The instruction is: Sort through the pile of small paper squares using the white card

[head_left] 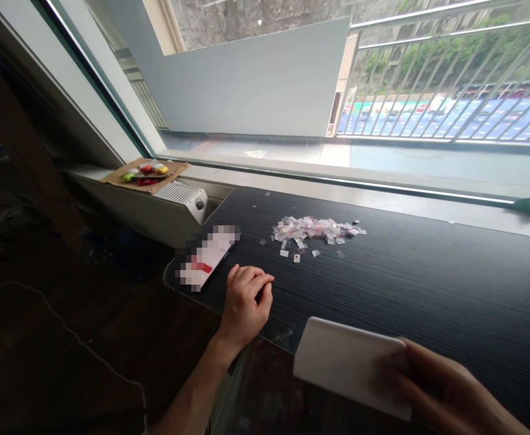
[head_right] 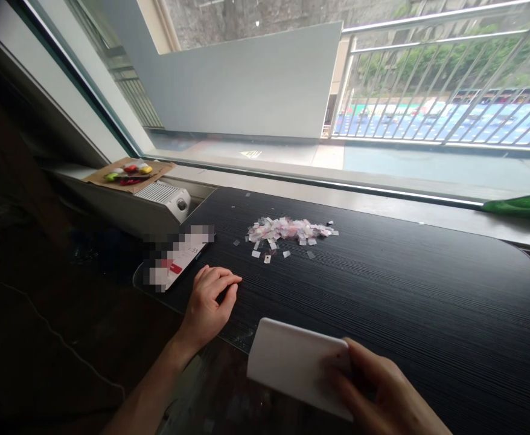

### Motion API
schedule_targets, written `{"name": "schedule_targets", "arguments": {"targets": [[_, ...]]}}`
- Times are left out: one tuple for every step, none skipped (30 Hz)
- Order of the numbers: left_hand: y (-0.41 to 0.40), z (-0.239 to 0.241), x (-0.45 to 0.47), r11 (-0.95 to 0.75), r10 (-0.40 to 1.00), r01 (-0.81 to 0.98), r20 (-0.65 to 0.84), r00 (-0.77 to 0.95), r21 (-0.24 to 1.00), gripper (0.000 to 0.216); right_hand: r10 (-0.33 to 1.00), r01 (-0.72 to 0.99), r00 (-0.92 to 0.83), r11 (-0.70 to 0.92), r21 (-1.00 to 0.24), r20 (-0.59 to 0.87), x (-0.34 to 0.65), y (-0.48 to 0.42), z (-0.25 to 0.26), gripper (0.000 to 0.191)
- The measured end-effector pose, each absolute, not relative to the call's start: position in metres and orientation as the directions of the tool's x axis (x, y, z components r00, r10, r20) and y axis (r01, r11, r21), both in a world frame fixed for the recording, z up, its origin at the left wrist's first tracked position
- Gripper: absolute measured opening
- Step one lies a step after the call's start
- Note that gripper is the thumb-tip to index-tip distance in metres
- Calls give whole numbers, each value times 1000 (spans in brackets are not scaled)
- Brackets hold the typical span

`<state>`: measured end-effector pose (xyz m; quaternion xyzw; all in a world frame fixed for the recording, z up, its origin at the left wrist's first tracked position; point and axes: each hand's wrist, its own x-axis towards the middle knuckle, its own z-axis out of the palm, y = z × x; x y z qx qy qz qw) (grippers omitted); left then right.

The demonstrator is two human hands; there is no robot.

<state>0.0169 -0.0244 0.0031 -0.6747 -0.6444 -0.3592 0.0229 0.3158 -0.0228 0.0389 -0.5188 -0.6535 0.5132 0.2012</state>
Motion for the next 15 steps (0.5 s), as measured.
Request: {"name": "schedule_targets", "arguments": {"targets": [[-24, 2, 17, -174, 848, 888, 523, -85, 427, 19, 910, 463, -343, -51, -885, -232, 316, -20, 40, 35], [-24, 2, 16, -180, 842, 889, 533, -82, 421, 19, 944, 460, -277, -33, -887, -179, 316, -15, 42, 33], [-23, 1, 16, -188, 834, 890, 546, -78, 414, 19, 973, 464, -198, -14, -886, -119, 316, -9, 43, 32], [-23, 0, 16, -194, 827, 891, 557, -75, 410, 19, 992, 476, -111, 2, -879, -58, 317, -2, 44, 32], [-23, -1, 15, -199, 823, 892, 563, -73, 407, 19, 1000, 500, -28, 14, -866, 0, 317, 6, 44, 33], [-23, -1, 15, -204, 820, 891, 568, -70, 405, 19, 998, 535, 42, 21, -845, 51, 317, 15, 43, 33], [-23, -2, 15, -208, 819, 890, 570, -68, 405, 19, 991, 573, 95, 23, -819, 94, 317, 23, 42, 34], [-23, -2, 14, -212, 818, 890, 571, -65, 404, 18, 983, 605, 128, 28, -796, 132, 317, 31, 41, 34], [-23, -2, 14, -215, 816, 889, 574, -63, 403, 18, 976, 628, 144, 37, -778, 163, 318, 37, 39, 34], [-23, -3, 14, -217, 814, 890, 577, -61, 401, 18, 971, 645, 147, 50, -763, 187, 318, 41, 37, 34], [-23, -3, 14, -219, 812, 891, 580, -60, 399, 18, 969, 655, 137, 66, -753, 204, 317, 43, 34, 33], [-23, -3, 14, -219, 810, 892, 583, -61, 397, 19, 971, 654, 112, 88, -751, 212, 317, 44, 32, 32], [-24, -4, 14, -217, 810, 892, 584, -62, 395, 19, 974, 647, 76, 114, -754, 213, 316, 43, 30, 31], [-24, -4, 13, -216, 810, 893, 583, -63, 395, 19, 977, 635, 37, 139, -760, 210, 315, 42, 28, 30], [-24, -4, 13, -214, 811, 893, 581, -63, 396, 19, 978, 623, 1, 162, -765, 208, 313, 40, 27, 30]]}}
